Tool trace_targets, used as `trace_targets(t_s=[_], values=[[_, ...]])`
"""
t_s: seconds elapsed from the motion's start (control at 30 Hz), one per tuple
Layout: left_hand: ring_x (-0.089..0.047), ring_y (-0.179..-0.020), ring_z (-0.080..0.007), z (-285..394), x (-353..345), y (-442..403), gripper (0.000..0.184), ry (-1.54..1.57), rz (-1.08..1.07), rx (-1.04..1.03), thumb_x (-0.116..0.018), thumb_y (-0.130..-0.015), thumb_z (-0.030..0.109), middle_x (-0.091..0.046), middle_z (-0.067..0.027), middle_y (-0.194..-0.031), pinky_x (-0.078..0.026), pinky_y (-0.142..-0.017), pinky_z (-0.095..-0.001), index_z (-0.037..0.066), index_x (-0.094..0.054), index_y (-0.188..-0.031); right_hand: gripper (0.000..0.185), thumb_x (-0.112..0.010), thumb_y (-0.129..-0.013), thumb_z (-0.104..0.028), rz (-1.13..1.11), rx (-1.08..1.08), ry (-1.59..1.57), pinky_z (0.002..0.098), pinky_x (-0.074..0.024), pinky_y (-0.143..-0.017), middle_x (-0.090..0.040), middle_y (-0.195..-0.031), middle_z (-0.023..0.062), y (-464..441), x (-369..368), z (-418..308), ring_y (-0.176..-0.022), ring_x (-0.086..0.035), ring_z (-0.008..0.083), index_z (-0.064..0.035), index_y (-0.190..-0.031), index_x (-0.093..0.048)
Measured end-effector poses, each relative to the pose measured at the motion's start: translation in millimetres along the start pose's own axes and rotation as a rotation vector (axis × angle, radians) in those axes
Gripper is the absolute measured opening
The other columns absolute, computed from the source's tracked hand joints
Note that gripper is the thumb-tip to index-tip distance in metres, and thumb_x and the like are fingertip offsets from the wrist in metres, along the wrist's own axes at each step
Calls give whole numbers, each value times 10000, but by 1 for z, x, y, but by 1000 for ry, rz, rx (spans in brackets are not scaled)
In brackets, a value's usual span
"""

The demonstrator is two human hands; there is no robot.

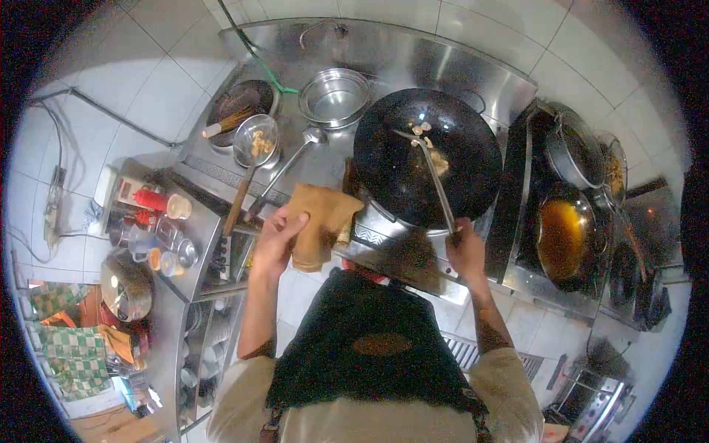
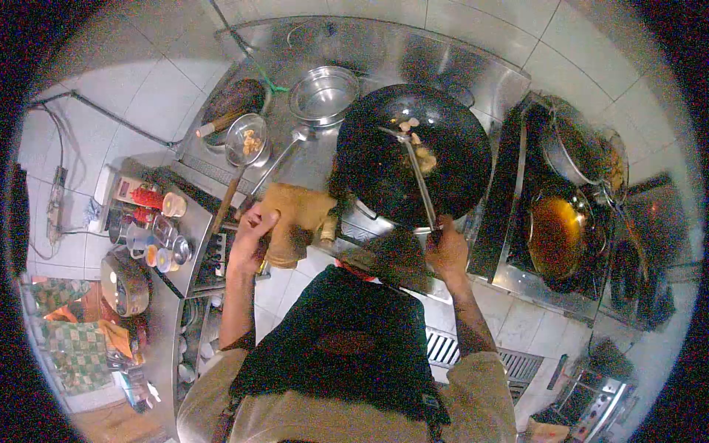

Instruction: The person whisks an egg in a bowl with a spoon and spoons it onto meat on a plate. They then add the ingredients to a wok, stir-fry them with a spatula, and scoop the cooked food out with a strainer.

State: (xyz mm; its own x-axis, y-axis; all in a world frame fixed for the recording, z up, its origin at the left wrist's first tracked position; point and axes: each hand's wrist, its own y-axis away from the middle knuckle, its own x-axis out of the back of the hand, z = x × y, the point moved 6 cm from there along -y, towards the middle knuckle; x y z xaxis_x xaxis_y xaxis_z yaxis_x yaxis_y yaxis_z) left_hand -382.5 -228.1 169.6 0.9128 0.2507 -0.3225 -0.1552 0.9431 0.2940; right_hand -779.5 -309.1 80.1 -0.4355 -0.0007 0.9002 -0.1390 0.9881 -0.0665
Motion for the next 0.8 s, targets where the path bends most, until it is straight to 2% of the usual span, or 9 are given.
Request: trace_targets(t_s=[0.07, 0.17, 0.23, 0.43, 0.5, 0.63, 0.7, 0.73, 0.8], values=[[-637, -1001, -112, -8, 1, -8, 315, -190, -68, -9, -705, -894, 120, -699, -67, -1102, -501, -884, -281, 5, -651, -1182, 360, -677, -798, -101, -21, -71, -289, 479, -502, -612, -659, -726, 193, 4, 12, -1, -674, -656, 403, -84, -1129, -538], [-596, -910, -76, -14, -21, -24, 258, -439, -239, -56, -726, -898, 174, -697, -45, -1009, -491, -812, -269, 10, -694, -1095, 398, -692, -785, -111, 22, -37, -283, 469, -527, -639, -685, -761, 192, 7, 33, -11, -705, -681, 383, -65, -1154, -551], [-578, -886, -84, -28, -45, -43, 250, -709, -511, -88, -712, -912, 175, -675, -26, -970, -478, -789, -261, 21, -681, -1107, 396, -694, -785, -115, 52, -25, -284, 467, -528, -640, -685, -757, 185, 11, 33, -7, -708, -682, 385, -65, -1151, -550], [-568, -904, -90, -108, -54, -139, 243, -693, -554, -261, -730, -896, 202, -620, -8, -944, -493, -801, -289, 54, -604, -1041, 378, -710, -777, -120, 90, -38, -296, 465, -523, -635, -678, -739, 171, 23, 44, -4, -704, -681, 386, -63, -1113, -547], [-588, -923, -177, -103, -48, -150, 281, -860, -201, -532, -742, -882, 240, -612, -46, -956, -490, -810, -346, 56, -597, -1036, 372, -715, -773, -121, 133, -13, -271, 468, -520, -632, -674, -731, 168, 27, 50, -1, -700, -679, 387, -63, -1099, -547], [-591, -927, -296, -107, -60, -134, 403, -1202, 100, -852, -797, -814, 328, -598, -110, -969, -481, -842, -419, 27, -594, -988, 358, -722, -766, -124, 143, -16, -251, 489, -515, -647, -673, -749, 177, 36, 54, 7, -724, -674, 402, -67, -1077, -554], [-587, -922, -362, -119, -44, -130, 567, -1049, 441, -714, -825, -756, 437, -584, -149, -982, -476, -827, -477, -12, -581, -1003, 351, -722, -763, -126, 155, -19, -258, 496, -514, -656, -675, -760, 180, 39, 57, 10, -740, -673, 408, -69, -1070, -561], [-587, -922, -362, -128, -46, -128, 567, -1050, 435, -715, -825, -756, 437, -584, -149, -982, -476, -827, -477, -12, -581, -1003, 348, -724, -759, -126, 141, -61, -254, 499, -514, -657, -675, -763, 184, 39, 58, 12, -744, -672, 411, -69, -1065, -569], [-543, -1018, -346, -163, -23, -133, 791, -1042, 607, -177, -793, -768, 531, -537, -129, -1094, -437, -911, -468, -53, -489, -1205, 344, -725, -754, -126, 131, -104, -250, 502, -513, -659, -675, -766, 188, 38, 62, 13, -749, -672, 415, -69, -1060, -578]])
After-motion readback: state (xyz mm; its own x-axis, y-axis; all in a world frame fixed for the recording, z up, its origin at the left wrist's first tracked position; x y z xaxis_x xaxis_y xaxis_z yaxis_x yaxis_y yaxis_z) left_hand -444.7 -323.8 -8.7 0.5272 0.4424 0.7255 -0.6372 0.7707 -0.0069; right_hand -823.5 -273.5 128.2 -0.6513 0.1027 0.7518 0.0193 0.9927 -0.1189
